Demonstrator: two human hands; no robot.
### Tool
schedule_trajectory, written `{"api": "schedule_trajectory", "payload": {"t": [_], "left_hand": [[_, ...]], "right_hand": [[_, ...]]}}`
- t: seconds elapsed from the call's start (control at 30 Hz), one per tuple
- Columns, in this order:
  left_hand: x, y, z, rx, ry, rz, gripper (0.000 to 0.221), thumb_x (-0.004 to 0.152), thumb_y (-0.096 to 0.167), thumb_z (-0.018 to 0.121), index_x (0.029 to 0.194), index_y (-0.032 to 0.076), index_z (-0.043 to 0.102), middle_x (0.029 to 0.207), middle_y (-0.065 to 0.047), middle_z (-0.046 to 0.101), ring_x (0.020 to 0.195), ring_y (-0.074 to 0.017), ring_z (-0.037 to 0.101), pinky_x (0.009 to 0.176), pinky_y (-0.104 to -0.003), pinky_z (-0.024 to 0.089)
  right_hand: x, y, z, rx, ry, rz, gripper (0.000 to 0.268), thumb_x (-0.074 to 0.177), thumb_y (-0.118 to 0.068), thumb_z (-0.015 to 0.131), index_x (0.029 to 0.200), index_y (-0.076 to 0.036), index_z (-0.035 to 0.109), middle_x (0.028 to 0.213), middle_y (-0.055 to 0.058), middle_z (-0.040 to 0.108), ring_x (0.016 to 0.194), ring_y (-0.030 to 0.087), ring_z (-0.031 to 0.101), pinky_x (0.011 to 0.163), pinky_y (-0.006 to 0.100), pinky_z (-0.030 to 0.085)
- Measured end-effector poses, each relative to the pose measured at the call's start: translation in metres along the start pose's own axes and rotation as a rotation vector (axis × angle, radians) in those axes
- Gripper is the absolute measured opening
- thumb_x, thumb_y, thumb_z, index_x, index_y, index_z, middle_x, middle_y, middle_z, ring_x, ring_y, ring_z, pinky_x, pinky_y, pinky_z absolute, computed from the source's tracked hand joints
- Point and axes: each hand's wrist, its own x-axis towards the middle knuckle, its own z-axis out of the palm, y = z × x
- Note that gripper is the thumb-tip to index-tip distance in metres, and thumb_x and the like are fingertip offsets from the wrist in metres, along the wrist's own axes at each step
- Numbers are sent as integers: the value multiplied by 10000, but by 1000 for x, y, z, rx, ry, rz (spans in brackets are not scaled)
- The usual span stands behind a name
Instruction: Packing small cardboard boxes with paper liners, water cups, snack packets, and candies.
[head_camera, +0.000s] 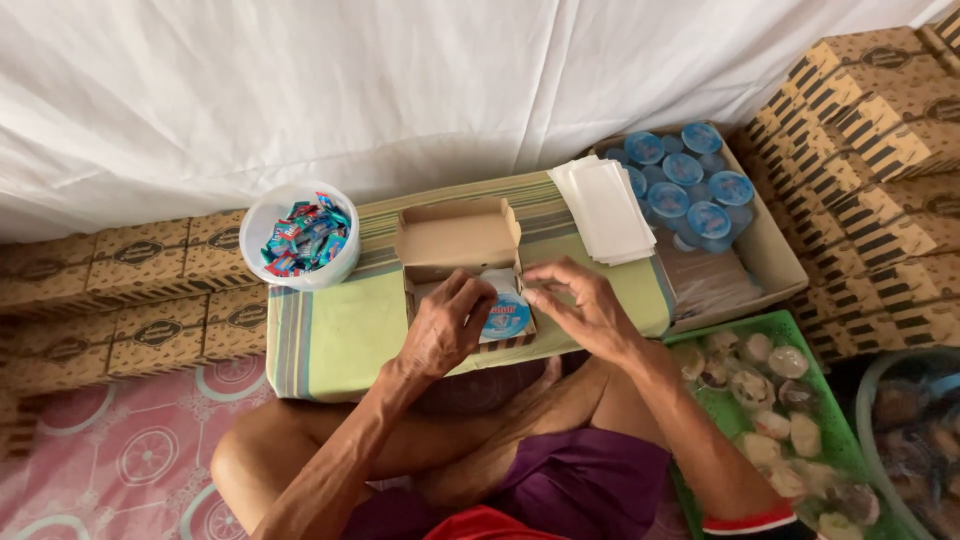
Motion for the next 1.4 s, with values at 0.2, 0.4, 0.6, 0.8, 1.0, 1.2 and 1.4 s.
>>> {"api": "schedule_trajectory", "payload": {"t": [0.2, 0.4, 0.6, 0.8, 1.0, 1.2, 1.4], "left_hand": [[-3, -8, 9, 93, -149, -3, 56, 975, 103, 630, 938, 137, 605, 805, -70, 534, 637, -358, 651, 557, -432, 576], [-13, -14, 8, 145, -235, -36, 103, 960, 172, 644, 902, 149, 562, 793, -82, 535, 641, -415, 659, 525, -504, 555], [-17, -19, 11, 155, -265, -80, 85, 921, 177, 666, 913, 173, 582, 803, -76, 553, 659, -408, 680, 523, -491, 571], [-13, -10, 5, 159, -256, -117, 104, 905, 168, 699, 899, 157, 596, 775, -68, 578, 644, -352, 708, 509, -453, 583], [-10, 10, -10, 156, -200, -145, 42, 911, 92, 709, 889, 111, 678, 747, -65, 641, 602, -257, 725, 533, -355, 608], [-23, 6, -40, 156, 121, -216, 69, 927, 48, 710, 927, 117, 716, 725, -85, 624, 640, -305, 707, 599, -377, 578], [-66, -54, -47, 234, 384, -445, 114, 1069, 116, 649, 972, 82, 696, 751, -90, 671, 692, -279, 710, 663, -385, 566]], "right_hand": [[-11, 23, 8, -133, -8, -112, 216, 949, -99, 705, 1156, -104, 764, 1223, 159, 698, 1198, 376, 662, 962, 525, 568], [-15, 30, 17, -136, 36, -180, 157, 936, -80, 719, 1087, -87, 760, 1218, 170, 691, 1166, 414, 668, 932, 546, 573], [-21, 22, 15, -32, 138, -201, 184, 961, -72, 694, 1133, -91, 758, 1223, 163, 692, 1156, 396, 679, 927, 502, 584], [-34, 56, -11, -110, 331, -200, 136, 971, -60, 693, 1079, -47, 774, 1116, 171, 730, 1022, 329, 746, 807, 414, 628], [-56, 91, -52, -160, 512, -27, 138, 986, -51, 677, 1100, -38, 754, 1150, 163, 730, 972, 260, 737, 809, 353, 603], [-70, 180, -129, -468, 685, 125, 139, 991, 10, 674, 1110, 4, 746, 1017, 247, 696, 961, 421, 703, 789, 449, 583], [-55, 221, -165, -906, 225, 682, 282, 989, -258, 678, 1111, -15, 752, 937, 267, 743, 820, 429, 747, 666, 549, 600]]}}
